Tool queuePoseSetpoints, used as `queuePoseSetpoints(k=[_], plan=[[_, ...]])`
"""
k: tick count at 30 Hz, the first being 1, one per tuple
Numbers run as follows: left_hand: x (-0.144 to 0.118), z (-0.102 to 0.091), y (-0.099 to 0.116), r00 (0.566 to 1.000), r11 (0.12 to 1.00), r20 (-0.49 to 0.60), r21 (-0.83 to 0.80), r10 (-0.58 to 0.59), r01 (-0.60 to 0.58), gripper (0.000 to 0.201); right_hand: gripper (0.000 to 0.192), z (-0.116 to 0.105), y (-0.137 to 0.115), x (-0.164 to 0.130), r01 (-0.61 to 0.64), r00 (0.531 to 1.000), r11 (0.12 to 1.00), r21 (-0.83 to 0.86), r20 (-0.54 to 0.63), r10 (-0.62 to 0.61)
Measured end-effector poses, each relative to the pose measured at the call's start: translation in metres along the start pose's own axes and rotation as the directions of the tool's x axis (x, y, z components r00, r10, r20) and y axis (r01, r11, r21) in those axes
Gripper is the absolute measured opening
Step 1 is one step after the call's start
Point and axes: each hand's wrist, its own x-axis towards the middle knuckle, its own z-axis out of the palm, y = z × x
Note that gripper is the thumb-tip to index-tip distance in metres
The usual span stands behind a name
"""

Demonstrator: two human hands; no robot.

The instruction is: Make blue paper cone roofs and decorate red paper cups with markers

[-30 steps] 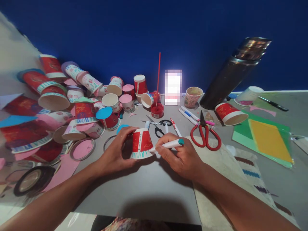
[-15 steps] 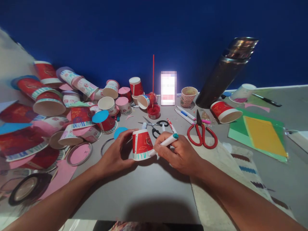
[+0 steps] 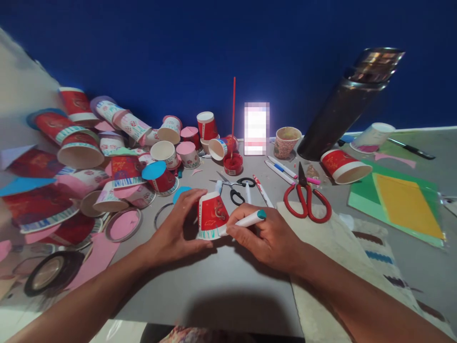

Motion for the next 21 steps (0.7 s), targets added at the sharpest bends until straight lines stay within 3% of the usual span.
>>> queuePoseSetpoints(k=[5, 8, 11, 15, 19, 21], plan=[[0.000, 0.000, 0.002, 1.000, 0.993, -0.016, 0.114, -0.007, 0.008, 0.099, 0.015, -0.003, 0.003, 0.000, -0.056, 0.998, 0.998, -0.013, -0.028, 0.055], [0.000, -0.002, 0.002, 0.999, 0.993, -0.038, 0.116, -0.004, 0.008, 0.094, 0.016, -0.004, 0.004, 0.001, -0.025, 1.000, 0.999, -0.030, 0.012, 0.026], [0.001, -0.003, 0.002, 0.997, 0.995, -0.038, 0.077, -0.062, 0.065, 0.091, 0.016, -0.005, 0.003, 0.001, -0.041, 0.998, 0.998, -0.041, -0.040, 0.039], [0.002, -0.001, 0.001, 0.993, 0.994, -0.039, -0.030, -0.109, 0.107, 0.088, 0.015, -0.005, 0.003, 0.002, -0.048, 0.999, 0.998, -0.038, -0.019, 0.047], [0.004, 0.007, 0.001, 0.983, 0.943, 0.001, -0.283, -0.183, 0.176, 0.083, 0.014, -0.006, 0.004, 0.002, -0.036, 0.995, 0.998, -0.060, -0.091, 0.030], [0.004, 0.010, 0.001, 0.976, 0.920, 0.015, -0.330, -0.219, 0.212, 0.087, 0.015, -0.008, 0.003, 0.003, -0.043, 0.998, 0.998, -0.036, -0.045, 0.042]])
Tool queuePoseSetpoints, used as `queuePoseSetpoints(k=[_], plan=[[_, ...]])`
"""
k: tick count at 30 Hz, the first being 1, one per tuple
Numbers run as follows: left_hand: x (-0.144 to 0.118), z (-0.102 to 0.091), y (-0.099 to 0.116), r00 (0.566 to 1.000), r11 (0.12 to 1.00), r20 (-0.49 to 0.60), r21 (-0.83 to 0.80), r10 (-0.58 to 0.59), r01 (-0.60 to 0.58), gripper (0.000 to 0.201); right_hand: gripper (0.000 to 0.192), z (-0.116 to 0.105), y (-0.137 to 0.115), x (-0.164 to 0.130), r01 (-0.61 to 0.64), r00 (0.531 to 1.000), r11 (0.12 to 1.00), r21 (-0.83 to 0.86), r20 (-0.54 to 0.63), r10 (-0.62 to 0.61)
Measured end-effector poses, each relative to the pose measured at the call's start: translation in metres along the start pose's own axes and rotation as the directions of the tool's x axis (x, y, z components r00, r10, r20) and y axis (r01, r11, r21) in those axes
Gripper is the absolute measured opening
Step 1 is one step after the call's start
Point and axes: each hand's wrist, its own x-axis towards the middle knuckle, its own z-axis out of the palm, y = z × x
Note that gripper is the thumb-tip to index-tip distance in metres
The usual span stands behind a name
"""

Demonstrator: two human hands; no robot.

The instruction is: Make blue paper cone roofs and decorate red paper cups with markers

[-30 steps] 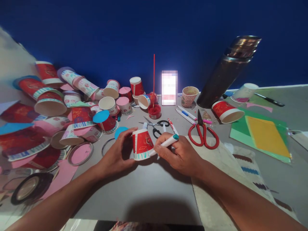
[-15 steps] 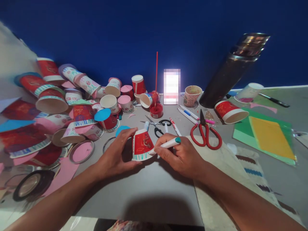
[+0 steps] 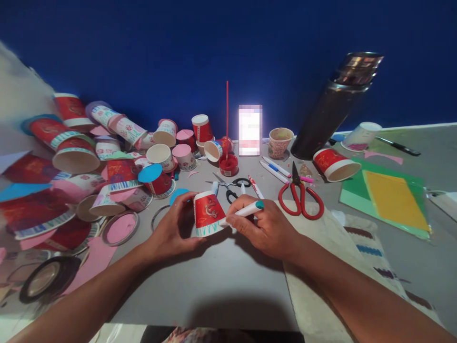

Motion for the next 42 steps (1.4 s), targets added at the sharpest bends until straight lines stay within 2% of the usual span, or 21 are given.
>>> queuePoseSetpoints(k=[2, 5, 8, 12, 14, 16, 20, 25, 30, 36, 42], plan=[[0.000, 0.001, -0.002, 1.000, 1.000, 0.003, -0.004, 0.000, 0.000, 0.092, 0.017, -0.001, -0.001, 0.001, -0.015, 1.000, 1.000, 0.018, 0.017, 0.015], [-0.001, 0.000, -0.006, 0.997, 0.998, 0.027, 0.002, 0.068, -0.068, 0.090, 0.015, -0.002, -0.002, 0.001, -0.019, 0.999, 1.000, 0.017, -0.031, 0.019], [-0.002, -0.001, -0.008, 0.993, 0.993, 0.039, 0.035, 0.115, -0.116, 0.089, 0.018, -0.001, -0.002, 0.000, -0.035, 0.999, 0.998, 0.044, 0.019, 0.034], [-0.002, -0.001, -0.007, 0.994, 0.994, 0.044, 0.037, 0.103, -0.105, 0.092, 0.017, -0.002, -0.003, 0.000, -0.055, 0.998, 0.998, 0.044, -0.025, 0.056], [-0.003, -0.002, -0.007, 0.995, 0.995, 0.048, 0.045, 0.087, -0.089, 0.092, 0.017, -0.002, -0.002, 0.000, -0.056, 0.998, 0.998, 0.041, 0.013, 0.056], [-0.003, -0.003, -0.006, 0.996, 0.993, 0.048, 0.084, 0.077, -0.081, 0.092, 0.019, -0.003, -0.001, 0.001, -0.050, 0.998, 0.998, 0.043, 0.046, 0.048], [-0.002, -0.005, -0.005, 0.994, 0.972, 0.047, 0.210, 0.098, -0.106, 0.092, 0.016, -0.003, 0.000, 0.002, -0.025, 0.999, 0.999, 0.035, -0.036, 0.026], [-0.001, -0.007, -0.004, 0.986, 0.941, 0.032, 0.296, 0.164, -0.166, 0.084, 0.019, -0.004, 0.001, 0.000, -0.048, 0.998, 0.997, 0.062, 0.040, 0.045], [-0.002, -0.008, -0.003, 0.992, 0.944, 0.043, 0.306, 0.116, -0.124, 0.093, 0.020, -0.004, 0.002, -0.001, -0.066, 0.993, 0.994, 0.083, -0.094, 0.074], [-0.001, -0.009, -0.003, 0.985, 0.919, 0.063, 0.353, 0.164, -0.175, 0.096, 0.013, -0.001, 0.003, 0.000, -0.050, 0.997, 0.997, 0.055, -0.063, 0.053], [-0.001, -0.009, -0.004, 0.989, 0.918, 0.037, 0.369, 0.145, -0.148, 0.092, 0.018, -0.001, 0.003, -0.001, -0.062, 0.998, 0.997, 0.054, 0.006, 0.062]])
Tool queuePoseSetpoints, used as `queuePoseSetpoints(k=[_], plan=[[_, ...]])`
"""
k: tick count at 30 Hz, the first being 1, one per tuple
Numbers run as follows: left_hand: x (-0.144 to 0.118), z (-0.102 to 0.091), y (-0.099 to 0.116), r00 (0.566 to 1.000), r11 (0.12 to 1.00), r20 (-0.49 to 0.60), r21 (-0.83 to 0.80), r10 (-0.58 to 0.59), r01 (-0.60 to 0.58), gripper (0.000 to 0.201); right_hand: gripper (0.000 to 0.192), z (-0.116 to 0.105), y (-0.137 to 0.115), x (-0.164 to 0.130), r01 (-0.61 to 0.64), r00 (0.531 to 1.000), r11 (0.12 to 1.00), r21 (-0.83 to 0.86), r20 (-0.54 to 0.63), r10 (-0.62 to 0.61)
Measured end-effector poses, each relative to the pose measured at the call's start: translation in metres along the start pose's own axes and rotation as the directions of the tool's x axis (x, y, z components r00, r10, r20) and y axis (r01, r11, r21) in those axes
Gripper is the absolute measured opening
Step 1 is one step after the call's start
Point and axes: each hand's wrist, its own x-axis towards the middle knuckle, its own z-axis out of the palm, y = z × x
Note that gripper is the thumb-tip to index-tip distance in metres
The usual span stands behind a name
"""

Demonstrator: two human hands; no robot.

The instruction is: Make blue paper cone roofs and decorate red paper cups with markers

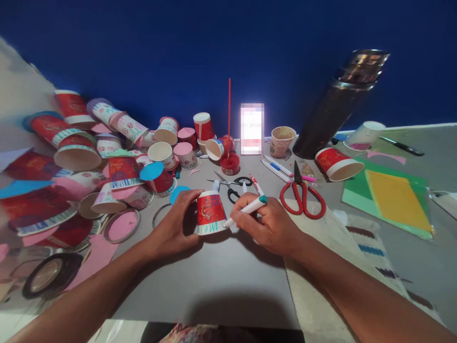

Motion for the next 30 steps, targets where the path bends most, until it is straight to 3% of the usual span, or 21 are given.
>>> queuePoseSetpoints(k=[5, 9, 14, 18, 24, 30], plan=[[-0.0003, -0.0005, -0.0004, 1.000, 1.000, 0.002, -0.007, -0.021, 0.021, 0.091, 0.016, 0.0006, 0.0007, -0.0002, 0.021, 0.999, 1.000, 0.014, -0.030, -0.021], [0.0000, -0.0004, -0.0009, 1.000, 1.000, 0.012, -0.002, -0.006, 0.006, 0.090, 0.018, 0.0015, 0.0020, -0.0006, 0.028, 0.999, 0.999, 0.045, 0.028, -0.029], [-0.0008, 0.0014, -0.0034, 0.999, 0.999, 0.018, 0.007, -0.035, 0.035, 0.091, 0.014, 0.0038, 0.0027, -0.0005, 0.052, 0.998, 0.998, 0.030, -0.045, -0.051], [-0.0009, 0.0017, -0.0036, 0.999, 0.999, 0.024, -0.010, -0.042, 0.043, 0.090, 0.018, 0.0033, 0.0008, -0.0002, 0.027, 1.000, 0.998, 0.053, 0.005, -0.027], [-0.0002, 0.0033, -0.0077, 0.993, 0.991, 0.028, -0.075, -0.111, 0.113, 0.092, 0.016, 0.0007, 0.0003, 0.0022, 0.018, 0.994, 0.994, 0.111, -0.105, -0.006], [0.0004, 0.0036, -0.0079, 0.994, 0.991, 0.019, -0.086, -0.103, 0.104, 0.089, 0.018, 0.0011, 0.0026, 0.0000, -0.063, 0.998, 0.988, 0.141, -0.014, 0.066]])
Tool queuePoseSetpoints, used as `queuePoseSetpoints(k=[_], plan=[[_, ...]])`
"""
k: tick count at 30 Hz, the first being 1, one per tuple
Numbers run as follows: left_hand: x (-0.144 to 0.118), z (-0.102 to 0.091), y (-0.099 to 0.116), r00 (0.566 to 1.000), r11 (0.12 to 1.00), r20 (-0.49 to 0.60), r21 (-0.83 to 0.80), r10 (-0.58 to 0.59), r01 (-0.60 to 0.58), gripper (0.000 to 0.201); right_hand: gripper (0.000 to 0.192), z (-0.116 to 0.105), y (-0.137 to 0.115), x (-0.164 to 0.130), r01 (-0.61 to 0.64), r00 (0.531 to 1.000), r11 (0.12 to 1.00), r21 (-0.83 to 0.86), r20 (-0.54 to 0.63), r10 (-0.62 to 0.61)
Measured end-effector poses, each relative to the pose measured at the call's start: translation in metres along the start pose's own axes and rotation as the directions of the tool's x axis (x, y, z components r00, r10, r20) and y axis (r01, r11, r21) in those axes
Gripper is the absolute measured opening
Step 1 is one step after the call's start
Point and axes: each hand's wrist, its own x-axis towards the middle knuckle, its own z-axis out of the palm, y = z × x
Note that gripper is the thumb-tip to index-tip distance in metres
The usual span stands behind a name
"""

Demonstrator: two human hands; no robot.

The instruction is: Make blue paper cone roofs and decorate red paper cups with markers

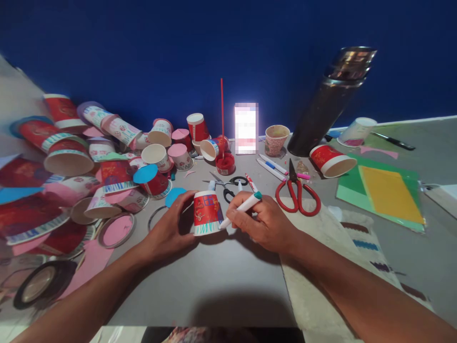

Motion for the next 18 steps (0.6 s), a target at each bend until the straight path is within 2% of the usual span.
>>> queuePoseSetpoints(k=[2, 5, 9, 14, 18], plan=[[0.000, 0.000, 0.001, 1.000, 1.000, 0.001, 0.001, 0.000, 0.000, 0.090, 0.020, 0.000, 0.000, 0.000, -0.026, 1.000, 0.999, 0.029, -0.007, 0.026], [0.000, -0.001, 0.001, 1.000, 1.000, 0.006, -0.003, 0.002, -0.002, 0.089, 0.019, 0.000, -0.001, 0.000, 0.024, 0.998, 1.000, 0.016, -0.052, -0.023], [0.000, -0.001, 0.002, 1.000, 1.000, 0.007, 0.014, 0.019, -0.020, 0.088, 0.021, -0.001, -0.001, 0.001, 0.019, 1.000, 0.999, -0.051, -0.010, -0.019], [-0.001, 0.000, 0.005, 0.998, 0.998, -0.027, 0.019, 0.054, -0.053, 0.090, 0.024, -0.004, -0.002, -0.002, -0.015, 0.992, 0.999, -0.044, -0.128, 0.009], [-0.004, 0.000, 0.011, 0.989, 0.990, -0.063, 0.070, 0.130, -0.126, 0.094, 0.017, 0.000, -0.006, -0.006, 0.067, 0.984, 0.991, -0.115, -0.154, -0.085]])
